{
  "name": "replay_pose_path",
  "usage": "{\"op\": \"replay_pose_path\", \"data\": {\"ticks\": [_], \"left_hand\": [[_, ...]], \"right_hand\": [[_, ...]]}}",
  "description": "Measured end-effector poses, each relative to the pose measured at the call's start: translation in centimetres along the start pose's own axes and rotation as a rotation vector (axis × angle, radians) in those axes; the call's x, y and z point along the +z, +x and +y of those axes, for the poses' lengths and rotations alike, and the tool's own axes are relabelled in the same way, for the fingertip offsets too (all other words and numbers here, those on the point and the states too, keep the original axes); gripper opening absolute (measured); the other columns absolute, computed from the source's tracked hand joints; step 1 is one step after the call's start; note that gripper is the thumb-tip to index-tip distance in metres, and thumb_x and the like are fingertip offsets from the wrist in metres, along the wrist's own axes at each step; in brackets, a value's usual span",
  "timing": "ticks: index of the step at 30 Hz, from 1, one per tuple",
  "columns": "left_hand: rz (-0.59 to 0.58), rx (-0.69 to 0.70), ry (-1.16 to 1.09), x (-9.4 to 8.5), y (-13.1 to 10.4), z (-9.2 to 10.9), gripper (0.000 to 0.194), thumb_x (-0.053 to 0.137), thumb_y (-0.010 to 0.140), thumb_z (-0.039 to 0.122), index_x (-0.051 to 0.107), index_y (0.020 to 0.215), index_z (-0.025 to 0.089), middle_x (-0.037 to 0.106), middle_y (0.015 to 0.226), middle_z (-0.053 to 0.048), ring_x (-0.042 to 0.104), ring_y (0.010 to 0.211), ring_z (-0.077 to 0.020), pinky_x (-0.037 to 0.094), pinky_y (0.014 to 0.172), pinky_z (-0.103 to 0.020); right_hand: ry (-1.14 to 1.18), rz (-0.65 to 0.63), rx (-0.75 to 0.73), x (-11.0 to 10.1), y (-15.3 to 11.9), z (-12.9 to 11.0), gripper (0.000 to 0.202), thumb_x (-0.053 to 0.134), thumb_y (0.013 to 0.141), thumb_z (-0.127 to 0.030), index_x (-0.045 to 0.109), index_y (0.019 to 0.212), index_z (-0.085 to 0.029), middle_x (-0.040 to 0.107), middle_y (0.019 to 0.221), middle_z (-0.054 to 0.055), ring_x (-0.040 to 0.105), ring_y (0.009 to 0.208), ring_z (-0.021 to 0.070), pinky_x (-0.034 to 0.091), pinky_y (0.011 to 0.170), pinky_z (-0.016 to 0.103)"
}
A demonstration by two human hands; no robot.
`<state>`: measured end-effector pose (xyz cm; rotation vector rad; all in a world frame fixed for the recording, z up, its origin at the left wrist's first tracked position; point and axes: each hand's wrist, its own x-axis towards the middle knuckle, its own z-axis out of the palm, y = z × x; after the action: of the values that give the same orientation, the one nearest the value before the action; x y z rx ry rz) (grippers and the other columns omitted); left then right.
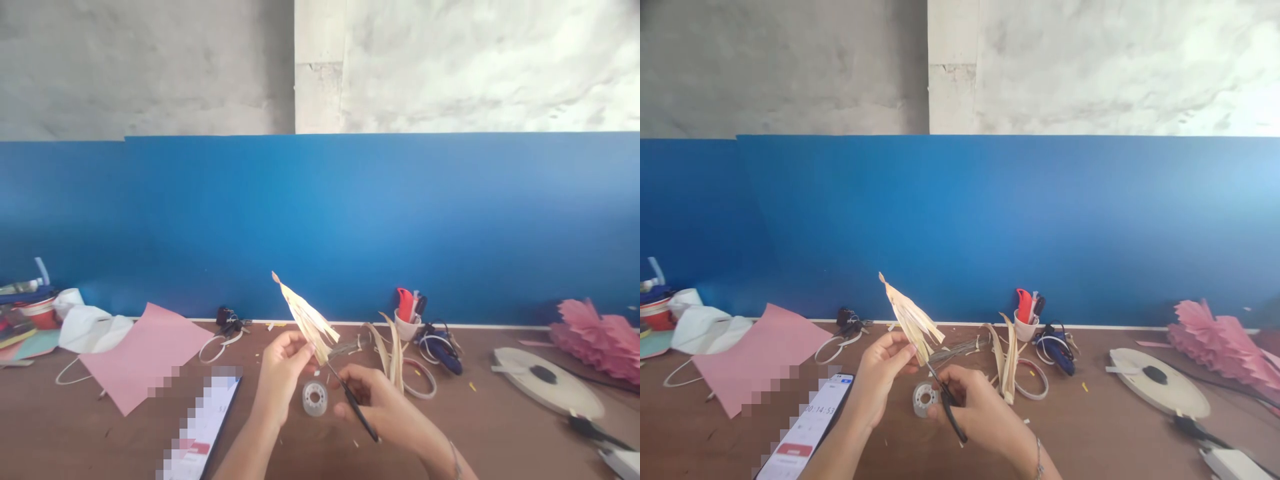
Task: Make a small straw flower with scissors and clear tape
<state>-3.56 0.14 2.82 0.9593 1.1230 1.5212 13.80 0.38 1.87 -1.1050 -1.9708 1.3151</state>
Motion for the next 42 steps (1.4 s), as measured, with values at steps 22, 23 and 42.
{"op": "replay_pose_path", "data": {"ticks": [22,23,42], "left_hand": [[0.043,-0.028,-0.028,0.27,0.07,-0.04,0.037,0.073,0.063,0.031,0.064,0.094,0.011,0.069,0.066,-0.004,0.064,0.061,-0.0155,0.051,0.056,-0.024],[0.044,-0.032,-0.035,0.27,0.07,-0.06,0.038,0.073,0.062,0.031,0.064,0.093,0.011,0.069,0.066,-0.004,0.064,0.061,-0.0157,0.051,0.056,-0.024],[0.039,-0.041,-0.093,0.26,0.12,0.03,0.041,0.076,0.059,0.03,0.066,0.095,0.011,0.071,0.076,-0.007,0.064,0.064,-0.0158,0.052,0.059,-0.025]], "right_hand": [[-0.067,0.021,-0.001,-0.53,0.17,0.41,0.013,0.065,0.07,-0.023,0.058,0.079,-0.017,0.04,0.059,-0.007,0.033,0.056,0.0083,0.028,0.051,0.02],[-0.071,0.022,0.002,-0.53,0.18,0.46,0.013,0.065,0.07,-0.024,0.058,0.079,-0.017,0.04,0.058,-0.007,0.033,0.056,0.0083,0.028,0.051,0.02],[-0.02,0.026,0.004,-0.64,0.23,0.6,0.022,0.066,0.072,-0.035,0.058,0.081,-0.017,0.042,0.056,-0.007,0.036,0.052,0.0077,0.027,0.048,0.02]]}}
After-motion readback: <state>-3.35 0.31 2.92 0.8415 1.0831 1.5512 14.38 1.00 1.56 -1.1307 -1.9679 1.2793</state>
